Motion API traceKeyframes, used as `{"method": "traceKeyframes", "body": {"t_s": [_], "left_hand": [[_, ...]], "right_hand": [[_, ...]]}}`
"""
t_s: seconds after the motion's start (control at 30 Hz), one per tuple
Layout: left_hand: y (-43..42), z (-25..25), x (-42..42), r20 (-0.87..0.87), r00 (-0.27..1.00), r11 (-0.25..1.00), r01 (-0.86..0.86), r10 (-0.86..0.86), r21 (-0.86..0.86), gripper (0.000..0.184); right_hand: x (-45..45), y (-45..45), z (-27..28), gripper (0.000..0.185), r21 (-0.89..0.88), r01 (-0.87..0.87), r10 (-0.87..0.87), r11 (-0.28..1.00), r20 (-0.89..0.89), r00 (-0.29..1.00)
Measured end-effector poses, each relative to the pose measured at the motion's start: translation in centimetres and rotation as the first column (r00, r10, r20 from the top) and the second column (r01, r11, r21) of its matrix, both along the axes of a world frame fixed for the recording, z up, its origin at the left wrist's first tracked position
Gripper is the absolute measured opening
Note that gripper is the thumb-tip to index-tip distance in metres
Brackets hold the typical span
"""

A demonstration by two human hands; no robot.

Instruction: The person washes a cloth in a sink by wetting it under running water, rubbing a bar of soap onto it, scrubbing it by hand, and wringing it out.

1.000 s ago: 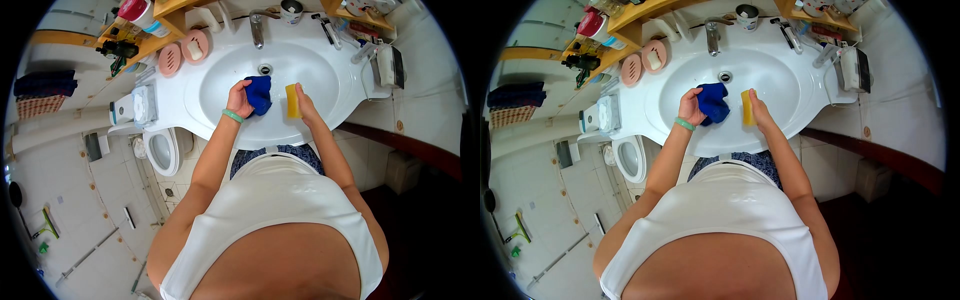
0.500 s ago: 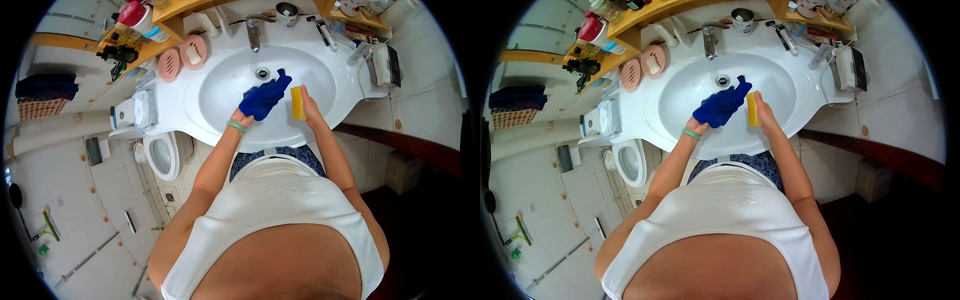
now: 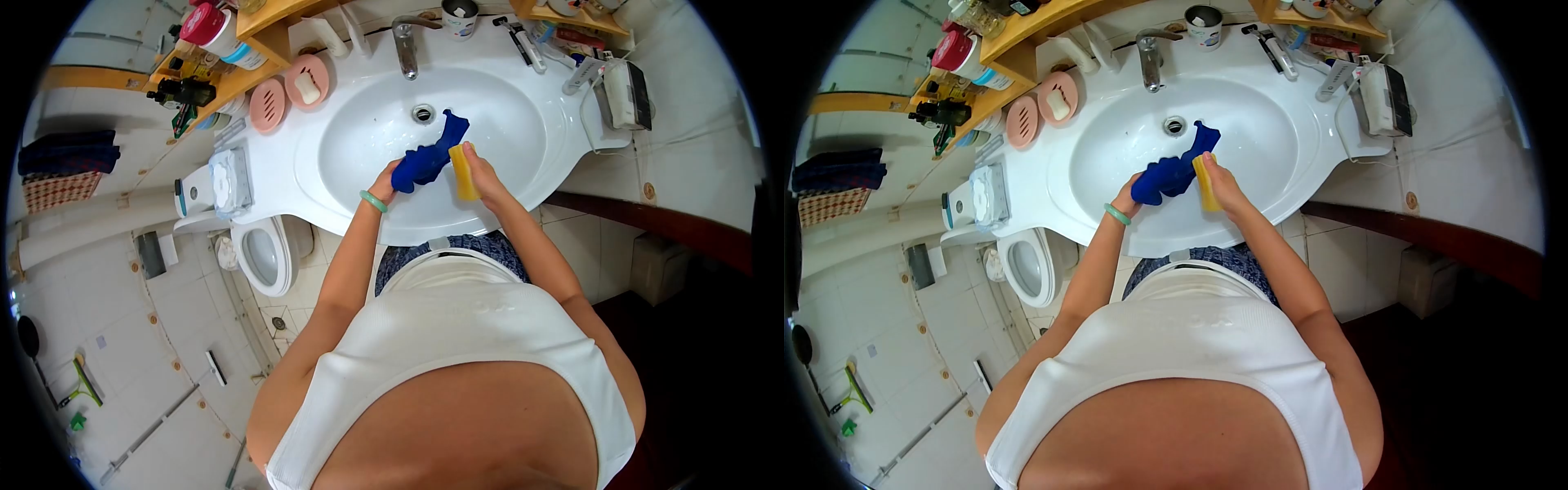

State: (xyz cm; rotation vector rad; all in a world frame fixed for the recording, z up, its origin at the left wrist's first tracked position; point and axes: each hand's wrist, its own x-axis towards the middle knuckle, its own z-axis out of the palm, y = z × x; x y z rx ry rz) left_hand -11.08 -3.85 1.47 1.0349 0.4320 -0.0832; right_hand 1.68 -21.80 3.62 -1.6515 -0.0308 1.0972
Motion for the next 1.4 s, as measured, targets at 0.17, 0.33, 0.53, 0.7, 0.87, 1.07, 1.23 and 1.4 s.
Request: {"method": "traceKeyframes", "body": {"t_s": [0.17,0.33,0.53,0.7,0.87,1.07,1.23,1.4], "left_hand": [[-1.2,3.2,2.4,0.18,0.964,0.919,-0.114,0.193,-0.377,0.044],[-3.1,3.0,3.5,0.2,0.874,0.736,-0.227,0.443,-0.638,0.049],[-5.1,4.0,2.1,0.05,0.883,0.564,-0.253,0.466,-0.786,0.052],[-4.5,4.2,2.1,0.067,0.867,0.599,-0.282,0.493,-0.749,0.052],[-4.5,1.1,0.4,0.106,0.854,0.563,-0.238,0.51,-0.791,0.054],[-3.4,2.8,1.5,0.06,0.878,0.55,-0.243,0.476,-0.799,0.049],[-4.5,2.7,0.2,-0.011,0.848,0.529,-0.341,0.531,-0.777,0.051],[-4.2,1.4,0.6,0.066,0.895,0.524,-0.198,0.442,-0.828,0.046]], "right_hand": [[-0.7,1.2,0.0,0.063,0.066,-0.004,-0.014,0.998,0.267,0.963],[-3.2,3.6,4.0,0.055,-0.064,-0.142,0.128,0.988,0.856,0.501],[-1.7,6.9,2.0,0.062,-0.211,-0.115,0.235,0.971,0.931,0.278],[-3.3,6.8,2.6,0.064,-0.331,-0.219,0.39,0.918,0.857,0.338],[-5.2,7.0,3.7,0.064,-0.168,-0.303,0.247,0.938,0.938,0.245],[-1.1,8.8,1.5,0.062,-0.299,-0.15,0.334,0.943,0.845,0.417],[-4.7,6.7,5.1,0.065,-0.239,-0.397,0.348,0.886,0.909,0.228],[-0.9,8.8,0.6,0.062,-0.274,-0.296,0.373,0.915,0.852,0.366]]}}
